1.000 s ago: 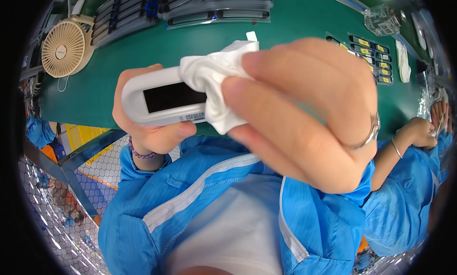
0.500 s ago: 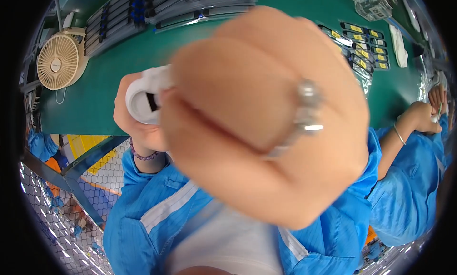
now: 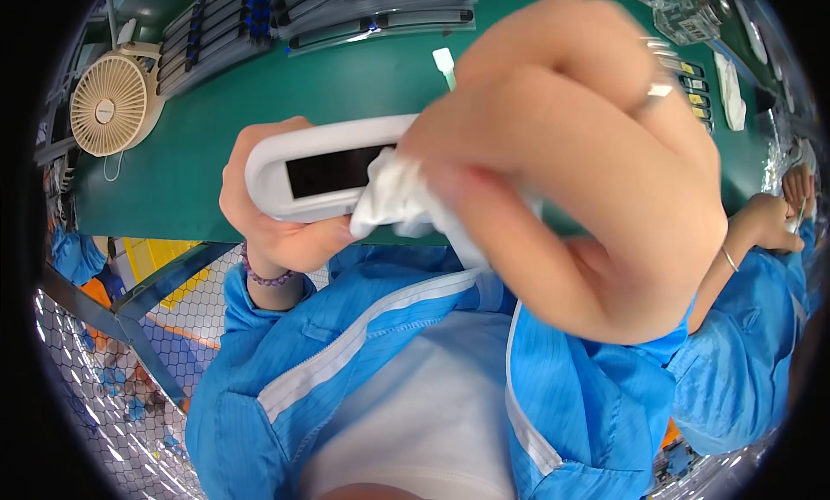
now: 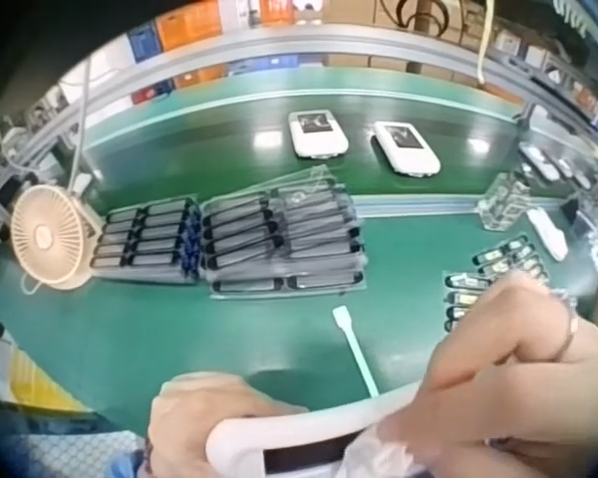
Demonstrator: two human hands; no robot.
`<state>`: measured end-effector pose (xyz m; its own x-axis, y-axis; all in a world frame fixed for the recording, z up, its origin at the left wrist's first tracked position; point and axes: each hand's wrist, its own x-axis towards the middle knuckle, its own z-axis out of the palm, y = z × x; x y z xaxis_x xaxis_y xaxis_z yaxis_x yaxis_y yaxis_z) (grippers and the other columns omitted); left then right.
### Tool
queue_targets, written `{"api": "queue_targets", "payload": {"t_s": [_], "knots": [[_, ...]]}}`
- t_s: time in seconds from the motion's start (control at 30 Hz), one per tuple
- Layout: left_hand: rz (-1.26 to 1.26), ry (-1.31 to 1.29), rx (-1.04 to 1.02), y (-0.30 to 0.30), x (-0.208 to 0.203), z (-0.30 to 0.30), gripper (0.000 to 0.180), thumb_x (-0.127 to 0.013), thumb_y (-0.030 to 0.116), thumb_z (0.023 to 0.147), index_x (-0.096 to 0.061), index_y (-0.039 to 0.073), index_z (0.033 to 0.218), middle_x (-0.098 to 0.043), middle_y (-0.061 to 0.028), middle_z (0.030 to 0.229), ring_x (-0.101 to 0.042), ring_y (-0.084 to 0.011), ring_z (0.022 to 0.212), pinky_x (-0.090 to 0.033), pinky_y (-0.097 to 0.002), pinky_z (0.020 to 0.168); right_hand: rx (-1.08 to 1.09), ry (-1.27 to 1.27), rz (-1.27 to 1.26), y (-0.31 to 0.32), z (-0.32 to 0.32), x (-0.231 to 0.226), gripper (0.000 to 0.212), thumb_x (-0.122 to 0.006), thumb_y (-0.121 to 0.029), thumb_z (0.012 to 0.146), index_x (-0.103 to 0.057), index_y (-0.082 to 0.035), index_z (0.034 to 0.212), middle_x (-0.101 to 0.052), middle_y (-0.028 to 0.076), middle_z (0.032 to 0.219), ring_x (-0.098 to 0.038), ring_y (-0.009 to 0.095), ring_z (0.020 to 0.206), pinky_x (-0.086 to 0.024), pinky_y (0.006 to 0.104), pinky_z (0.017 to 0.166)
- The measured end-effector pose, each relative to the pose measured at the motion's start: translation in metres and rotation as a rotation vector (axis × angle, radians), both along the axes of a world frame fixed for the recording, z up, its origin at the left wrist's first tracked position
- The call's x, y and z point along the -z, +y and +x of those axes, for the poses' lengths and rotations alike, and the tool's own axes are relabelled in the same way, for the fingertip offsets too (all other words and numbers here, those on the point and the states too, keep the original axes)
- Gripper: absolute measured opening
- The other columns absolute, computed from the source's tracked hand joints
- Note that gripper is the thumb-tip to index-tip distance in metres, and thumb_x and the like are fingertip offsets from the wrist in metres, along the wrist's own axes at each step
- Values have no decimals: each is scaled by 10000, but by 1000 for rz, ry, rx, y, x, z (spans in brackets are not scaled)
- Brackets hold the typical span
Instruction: The person cleans the screen of a handheld device with a cleaning cloth and swab, then applies a screen protector and a battery cover to the device, using a plastic scraper to smooth the protector.
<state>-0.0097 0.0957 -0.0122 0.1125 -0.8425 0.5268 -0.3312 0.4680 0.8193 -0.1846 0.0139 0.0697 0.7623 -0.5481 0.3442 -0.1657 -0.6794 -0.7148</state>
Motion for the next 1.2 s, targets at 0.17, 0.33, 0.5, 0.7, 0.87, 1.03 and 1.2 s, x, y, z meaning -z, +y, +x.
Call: {"api": "queue_targets", "payload": {"t_s": [0.17,0.33,0.5,0.7,0.87,1.03,1.2], "knots": [[-3,-26,-18,1,0,0,467,-800,270,552,-588,-53,813,-615,-121,700,-609,-209,570,-470,-258,497,42,110,-421,0,-9,7,271,-600,104,544,-578,54,810,-562,173,795,-531,253,749,-434,328,633],[-20,-11,-35,0,-2,1,469,-800,266,550,-586,-54,817,-614,-118,694,-607,-208,566,-470,-257,495,119,-122,-502,14,-10,28,428,-666,49,504,-610,17,927,-593,141,845,-559,274,785,-473,342,653],[-29,-12,-40,0,-1,2,449,-792,246,558,-582,-54,818,-612,-116,688,-604,-207,557,-468,-257,490,164,-116,-507,24,3,32,388,-667,-3,502,-617,-5,886,-590,138,838,-562,259,734,-472,314,613],[-160,-147,-16,-7,-2,5,394,-775,206,563,-586,-42,805,-611,-126,701,-599,-208,558,-466,-260,497,-56,-177,-763,11,24,15,327,-628,-190,525,-619,-11,799,-581,121,792,-511,205,608,-428,257,476],[-141,-104,-104,3,1,12,440,-807,230,523,-603,-41,804,-618,-129,697,-606,-214,573,-471,-259,514,16,21,-645,19,17,4,342,-609,-135,495,-617,15,803,-576,138,799,-532,228,641,-447,285,516],[-111,-21,-76,0,-9,6,457,-823,231,499,-604,-35,799,-622,-126,699,-609,-212,577,-475,-254,521,85,199,-721,19,-5,-2,375,-603,-94,460,-600,56,804,-570,175,795,-543,251,652,-457,301,537],[-146,-42,-76,1,-9,9,467,-827,218,495,-598,-44,806,-622,-133,709,-609,-212,580,-476,-254,517,144,83,-842,16,-12,9,317,-623,-15,484,-581,93,779,-565,208,727,-542,265,603,-459,313,525]]}}
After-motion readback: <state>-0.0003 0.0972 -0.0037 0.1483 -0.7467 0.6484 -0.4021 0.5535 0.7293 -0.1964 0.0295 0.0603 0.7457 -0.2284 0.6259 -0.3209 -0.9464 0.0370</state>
